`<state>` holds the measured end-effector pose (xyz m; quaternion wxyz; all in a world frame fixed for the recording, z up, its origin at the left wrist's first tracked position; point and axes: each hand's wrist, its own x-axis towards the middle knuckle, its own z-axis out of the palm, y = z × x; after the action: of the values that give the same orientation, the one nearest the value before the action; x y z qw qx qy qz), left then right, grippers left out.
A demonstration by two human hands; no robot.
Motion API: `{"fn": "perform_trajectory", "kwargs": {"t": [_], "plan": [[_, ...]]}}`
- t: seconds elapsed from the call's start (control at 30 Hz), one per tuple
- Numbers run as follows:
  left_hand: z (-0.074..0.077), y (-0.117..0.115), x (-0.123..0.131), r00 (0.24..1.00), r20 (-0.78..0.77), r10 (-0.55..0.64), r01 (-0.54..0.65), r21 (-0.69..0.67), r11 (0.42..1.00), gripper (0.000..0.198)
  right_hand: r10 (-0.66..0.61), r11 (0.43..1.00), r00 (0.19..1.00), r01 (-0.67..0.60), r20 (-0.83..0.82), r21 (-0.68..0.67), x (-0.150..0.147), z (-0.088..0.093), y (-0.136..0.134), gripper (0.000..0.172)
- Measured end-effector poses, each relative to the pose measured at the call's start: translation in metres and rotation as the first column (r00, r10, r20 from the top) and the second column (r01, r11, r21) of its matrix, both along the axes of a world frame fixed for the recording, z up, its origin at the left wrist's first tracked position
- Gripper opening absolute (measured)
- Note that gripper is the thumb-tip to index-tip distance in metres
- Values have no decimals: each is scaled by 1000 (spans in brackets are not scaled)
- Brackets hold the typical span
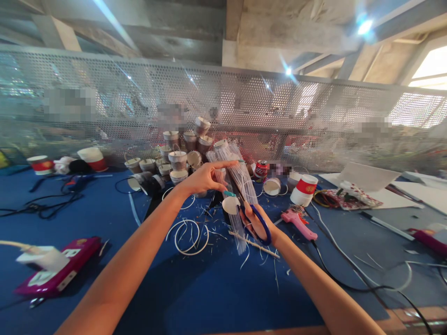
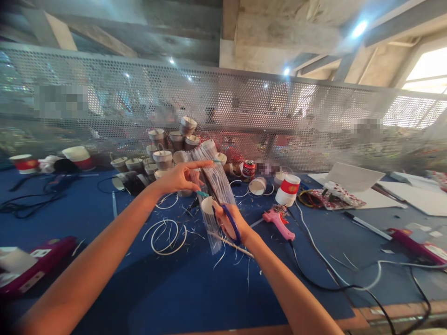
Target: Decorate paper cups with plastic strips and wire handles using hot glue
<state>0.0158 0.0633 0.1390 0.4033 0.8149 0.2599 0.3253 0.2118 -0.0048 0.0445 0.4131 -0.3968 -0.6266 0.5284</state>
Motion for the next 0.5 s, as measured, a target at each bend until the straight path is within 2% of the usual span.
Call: {"fn": "perform_trajectory", "kwargs": {"t": [0.2, 0.4, 0.5], "plan": [[-1, 2, -3, 999, 32, -10, 8, 65, 998, 75, 0, 1000, 1000, 0, 24, 12, 0, -1, 2, 58], [-1, 10, -8, 995, 61, 84, -96, 235, 967, 58, 10, 1000, 999, -11, 31, 6, 1, -4, 4, 58], [-1, 12, -9, 988, 59, 140, -151, 271, 951, 57, 24, 1000, 999, -25, 33, 17, 1, -5, 4, 58]]}}
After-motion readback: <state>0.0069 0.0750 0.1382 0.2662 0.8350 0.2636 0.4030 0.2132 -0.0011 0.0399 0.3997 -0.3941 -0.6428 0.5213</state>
